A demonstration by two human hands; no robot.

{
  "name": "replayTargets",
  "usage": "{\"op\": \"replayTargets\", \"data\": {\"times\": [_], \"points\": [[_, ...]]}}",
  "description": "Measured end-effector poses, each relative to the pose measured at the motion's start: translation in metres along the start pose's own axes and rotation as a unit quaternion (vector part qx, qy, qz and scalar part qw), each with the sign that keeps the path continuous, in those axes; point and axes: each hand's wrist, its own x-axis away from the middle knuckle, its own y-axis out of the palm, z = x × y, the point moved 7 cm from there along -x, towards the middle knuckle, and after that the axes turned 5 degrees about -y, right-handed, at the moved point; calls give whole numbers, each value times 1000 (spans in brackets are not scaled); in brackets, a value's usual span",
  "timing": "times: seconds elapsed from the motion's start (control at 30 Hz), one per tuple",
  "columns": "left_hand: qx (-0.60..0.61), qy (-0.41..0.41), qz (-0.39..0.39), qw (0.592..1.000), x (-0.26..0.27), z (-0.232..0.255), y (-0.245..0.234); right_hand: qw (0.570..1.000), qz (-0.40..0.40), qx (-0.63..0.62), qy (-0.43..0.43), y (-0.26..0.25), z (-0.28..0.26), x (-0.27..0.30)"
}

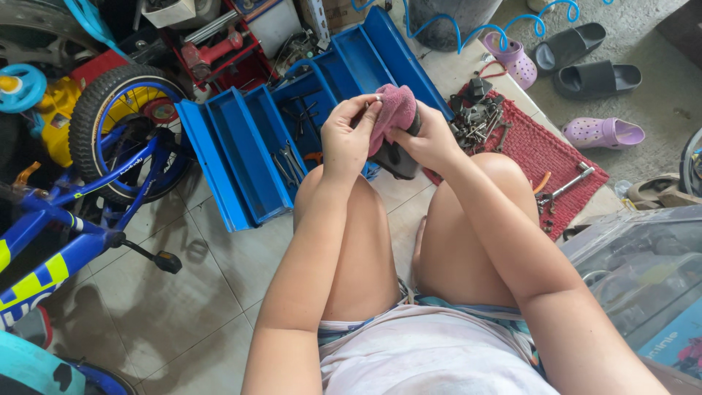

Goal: The person sits on the floor and wipes various metal tools, including wrenches and pliers, with a cloth. They pick up each tool from a red mat, wipe it, and place it into a blue toolbox.

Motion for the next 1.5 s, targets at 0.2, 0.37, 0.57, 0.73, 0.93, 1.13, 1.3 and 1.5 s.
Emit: {"op": "replayTargets", "data": {"times": [0.2,0.37,0.57,0.73,0.93,1.13,1.3,1.5], "points": [[181,-126,18,975,-5,-15,-18,995,-62,50,53,-10,-6,-4],[262,-167,18,950,-17,-26,-60,991,-77,101,39,-3,-11,-6],[197,-175,-41,964,-17,-54,-73,996,-42,77,-25,45,-12,-40],[107,-207,60,971,-26,-138,-126,977,-96,171,-88,80,18,-72],[-23,-369,151,917,2,-322,-211,957,-83,279,-4,57,68,-85],[-293,-376,145,867,20,-411,-206,940,-122,316,42,63,81,-82],[-356,-321,206,853,31,-406,-186,937,-138,317,57,59,82,-81],[-304,-284,119,901,6,-365,-135,938,-126,316,65,55,91,-72]]}}
